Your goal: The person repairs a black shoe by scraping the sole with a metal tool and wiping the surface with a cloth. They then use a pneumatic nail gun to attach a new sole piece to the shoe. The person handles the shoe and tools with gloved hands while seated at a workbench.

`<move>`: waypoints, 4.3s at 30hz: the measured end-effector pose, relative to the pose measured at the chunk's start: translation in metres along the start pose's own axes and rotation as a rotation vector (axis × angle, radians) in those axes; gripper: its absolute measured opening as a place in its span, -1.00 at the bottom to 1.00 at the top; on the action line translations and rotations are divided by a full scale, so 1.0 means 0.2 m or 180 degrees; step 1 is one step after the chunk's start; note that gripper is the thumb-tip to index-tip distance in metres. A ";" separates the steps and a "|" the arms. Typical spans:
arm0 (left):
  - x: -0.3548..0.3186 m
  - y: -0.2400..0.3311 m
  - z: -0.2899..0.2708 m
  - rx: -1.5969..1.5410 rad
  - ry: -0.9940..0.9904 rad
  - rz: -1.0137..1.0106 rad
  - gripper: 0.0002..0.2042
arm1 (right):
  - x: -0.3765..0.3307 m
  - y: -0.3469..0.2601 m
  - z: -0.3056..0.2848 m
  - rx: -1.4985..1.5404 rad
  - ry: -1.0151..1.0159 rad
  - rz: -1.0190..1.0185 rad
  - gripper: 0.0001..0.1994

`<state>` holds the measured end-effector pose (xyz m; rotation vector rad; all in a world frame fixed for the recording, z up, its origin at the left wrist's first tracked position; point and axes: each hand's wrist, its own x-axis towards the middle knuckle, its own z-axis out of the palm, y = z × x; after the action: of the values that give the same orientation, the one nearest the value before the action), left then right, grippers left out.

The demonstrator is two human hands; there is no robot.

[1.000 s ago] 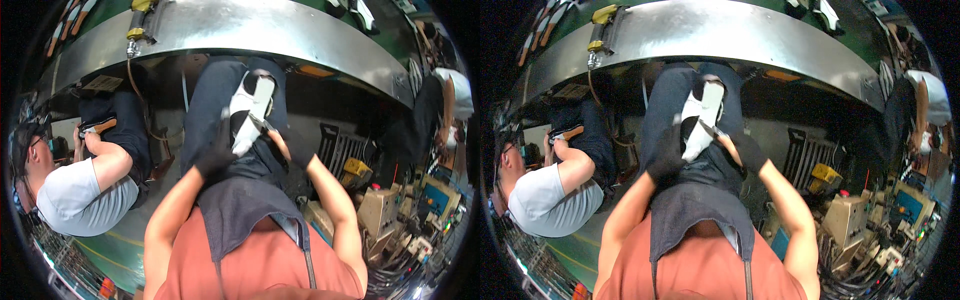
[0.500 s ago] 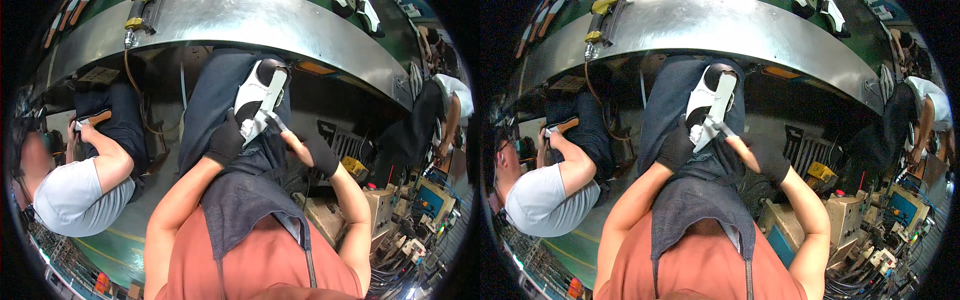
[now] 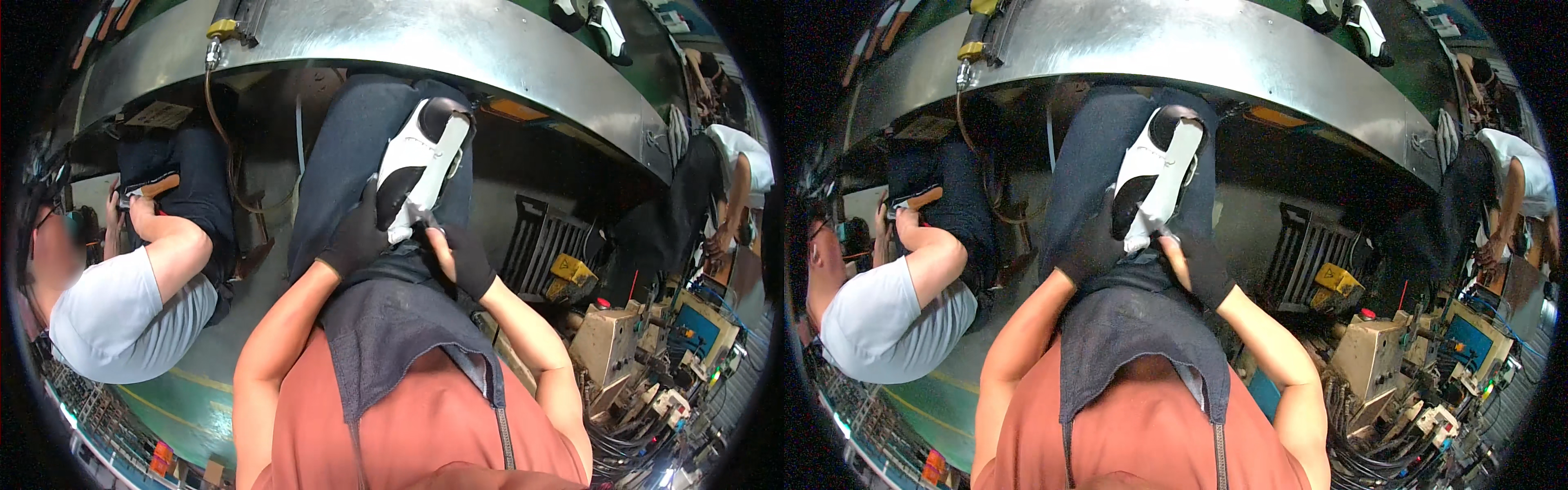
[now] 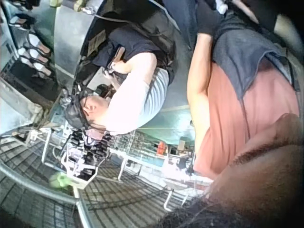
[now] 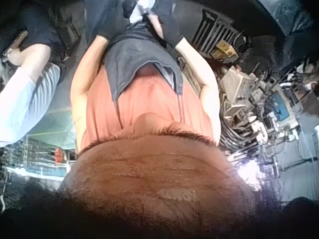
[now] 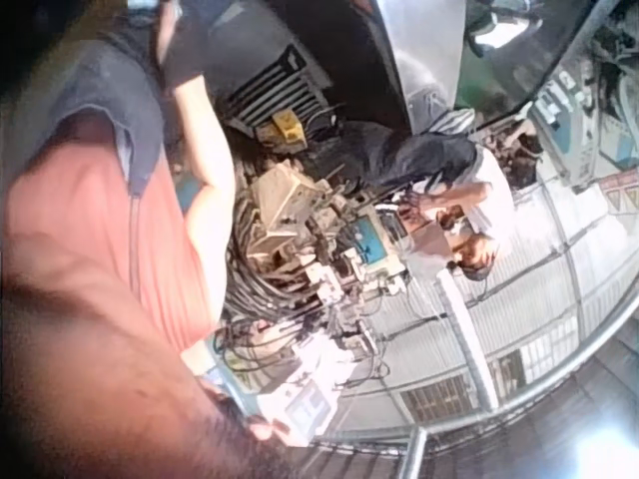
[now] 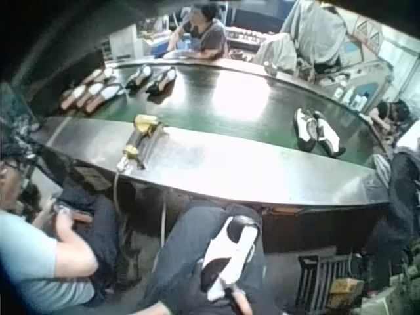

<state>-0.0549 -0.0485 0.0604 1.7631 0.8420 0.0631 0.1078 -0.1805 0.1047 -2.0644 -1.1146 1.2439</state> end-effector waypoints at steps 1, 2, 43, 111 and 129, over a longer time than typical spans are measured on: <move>0.00 0.01 0.00 0.0027 0.0046 0.0018 -0.07 | -0.04 -0.01 -0.02 0.0071 0.0000 0.0277 -0.68; -0.01 0.01 0.01 0.0255 0.0213 0.0184 -0.05 | -0.07 -0.03 -0.04 0.0024 -0.0004 -0.0036 -0.67; -0.18 0.46 -0.71 0.0062 0.0619 0.0684 -0.29 | -0.30 0.19 -0.07 0.0767 0.0956 -0.0065 -0.65; 0.40 -0.01 0.02 -0.1700 0.0441 -0.0471 -0.48 | 0.40 -0.01 -0.38 -0.1755 0.0544 -0.1806 -0.58; 0.43 -0.13 -0.13 -0.1866 -0.0586 0.0685 -0.33 | 0.35 -0.03 -0.43 -0.1250 -0.0214 -0.1627 -0.56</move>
<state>-0.0149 0.0244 0.0166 1.2724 0.4352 0.2591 0.1990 -0.1179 0.1153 -1.8175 -1.8936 0.8937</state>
